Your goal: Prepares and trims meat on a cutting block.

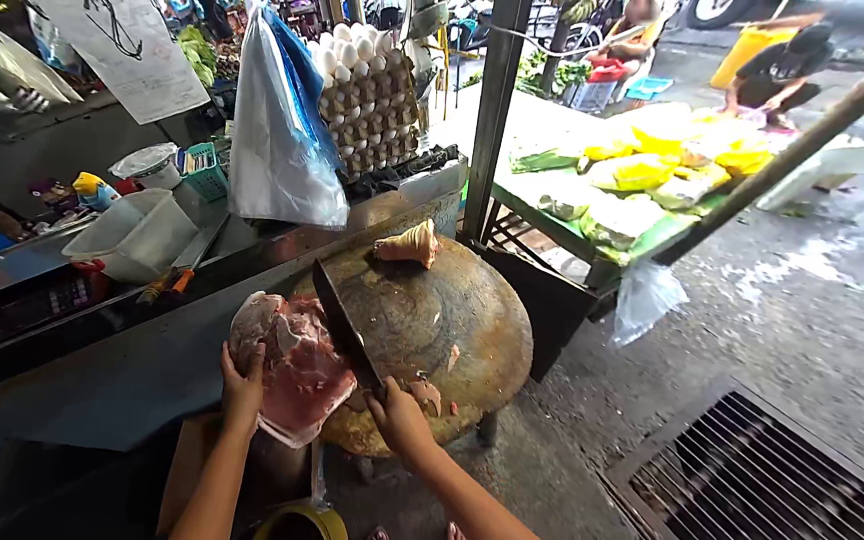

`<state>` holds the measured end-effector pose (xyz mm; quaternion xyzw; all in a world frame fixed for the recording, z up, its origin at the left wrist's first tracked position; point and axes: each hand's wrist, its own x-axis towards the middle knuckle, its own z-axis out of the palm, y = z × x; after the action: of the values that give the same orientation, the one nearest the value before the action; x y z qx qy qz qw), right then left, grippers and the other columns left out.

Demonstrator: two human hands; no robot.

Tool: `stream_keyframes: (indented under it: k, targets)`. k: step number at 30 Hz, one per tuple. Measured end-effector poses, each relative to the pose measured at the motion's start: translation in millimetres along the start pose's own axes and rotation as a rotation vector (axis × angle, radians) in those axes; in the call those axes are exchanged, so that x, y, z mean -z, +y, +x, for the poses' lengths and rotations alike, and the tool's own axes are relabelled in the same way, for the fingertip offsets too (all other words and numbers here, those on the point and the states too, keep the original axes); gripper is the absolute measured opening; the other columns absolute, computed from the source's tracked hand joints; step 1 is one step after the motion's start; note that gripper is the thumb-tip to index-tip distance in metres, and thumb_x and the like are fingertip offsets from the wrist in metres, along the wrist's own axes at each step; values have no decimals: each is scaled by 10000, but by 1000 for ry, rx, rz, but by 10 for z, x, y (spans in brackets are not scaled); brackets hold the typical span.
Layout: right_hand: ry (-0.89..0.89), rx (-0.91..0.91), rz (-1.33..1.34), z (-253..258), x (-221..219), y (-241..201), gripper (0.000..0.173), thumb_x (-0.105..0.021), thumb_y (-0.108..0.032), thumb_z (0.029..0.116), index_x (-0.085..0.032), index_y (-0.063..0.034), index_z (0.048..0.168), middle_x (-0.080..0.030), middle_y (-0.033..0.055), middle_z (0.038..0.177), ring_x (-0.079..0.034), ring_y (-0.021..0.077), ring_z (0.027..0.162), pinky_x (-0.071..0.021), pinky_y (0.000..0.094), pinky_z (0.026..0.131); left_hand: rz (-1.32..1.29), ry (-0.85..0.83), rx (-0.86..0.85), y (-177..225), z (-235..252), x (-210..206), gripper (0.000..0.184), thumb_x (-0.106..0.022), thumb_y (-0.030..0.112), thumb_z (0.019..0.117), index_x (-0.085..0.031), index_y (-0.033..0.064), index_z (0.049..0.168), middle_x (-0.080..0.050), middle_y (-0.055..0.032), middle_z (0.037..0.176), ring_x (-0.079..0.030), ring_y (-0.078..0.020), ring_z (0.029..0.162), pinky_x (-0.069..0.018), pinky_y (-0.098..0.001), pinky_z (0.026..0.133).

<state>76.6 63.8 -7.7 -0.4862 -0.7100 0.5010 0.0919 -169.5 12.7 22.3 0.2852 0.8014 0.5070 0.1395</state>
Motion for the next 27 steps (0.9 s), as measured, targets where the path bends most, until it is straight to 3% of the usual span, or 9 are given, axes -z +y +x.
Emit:
stream_keyframes:
  k: [5,8,10,14,16,18,20,21,27]
  targets:
    - [130,177,132,-176,258,-49,429,-544,-384,1063,-600,-14,1274,-672,156,860,-676,283,741,-562,489,745,21,9,-24,0,21,-28,838,-594,388,1040,-136,5,1629,-343,-262,1611,-385,-341,1482,-319,-487,1208]
    - [481,655,279,-572,723,-441,304,-573,-264,1036,-641,26,1098,-620,33,698,-611,103,566,-565,316,550,44,20,-68,3,10,-28,818,-588,371,1046,-162,-38,1611,-357,-292,1591,-400,-369,1469,-328,-493,1201]
    - [753,1011,342,-793,1176,-828,270,-559,-280,1059,-611,-16,1073,-642,-23,742,-628,25,613,-578,236,562,62,16,-83,-13,-10,-28,818,-586,363,1046,-161,-57,1605,-340,-302,1597,-382,-375,1480,-308,-485,1214]
    - [1112,1405,676,-1007,1851,-1719,206,-353,-132,1099,-475,-127,933,-552,-83,633,-573,61,494,-554,264,442,68,15,-74,17,-25,-24,817,-585,365,1048,-161,-54,1606,-327,-301,1604,-373,-369,1487,-296,-471,1219]
    - [1015,1210,671,-828,1438,-1384,220,-383,-160,1101,-494,-71,933,-534,-33,640,-551,82,496,-526,265,451,73,7,-66,16,-13,-32,819,-578,376,1050,-156,-48,1609,-324,-296,1608,-373,-364,1488,-298,-470,1220]
    - [783,684,363,-416,470,-518,275,-521,-180,1051,-570,82,1117,-608,86,696,-621,178,580,-559,364,558,61,3,-72,6,2,-40,817,-591,358,1046,-162,-57,1604,-336,-298,1600,-382,-363,1482,-301,-471,1219]
    - [286,105,60,-152,-240,86,436,-545,-304,1061,-543,24,1348,-712,222,972,-721,368,915,-569,556,860,53,2,-68,-21,19,-59,812,-588,351,1048,-156,-49,1607,-333,-288,1605,-379,-349,1485,-305,-467,1219]
    - [102,-54,-11,-64,-449,220,457,-529,-332,1068,-508,-7,1389,-707,239,1061,-708,403,1019,-544,585,919,65,6,-66,-48,24,-32,809,-584,355,1050,-156,-43,1610,-330,-286,1608,-375,-349,1488,-301,-469,1222]
    - [-63,-169,-101,8,-293,161,407,-525,-339,1068,-538,-23,1325,-697,229,1090,-693,398,1066,-539,574,919,88,25,-45,4,33,-71,803,-570,373,1055,-156,-27,1614,-347,-286,1598,-399,-355,1472,-319,-477,1209]
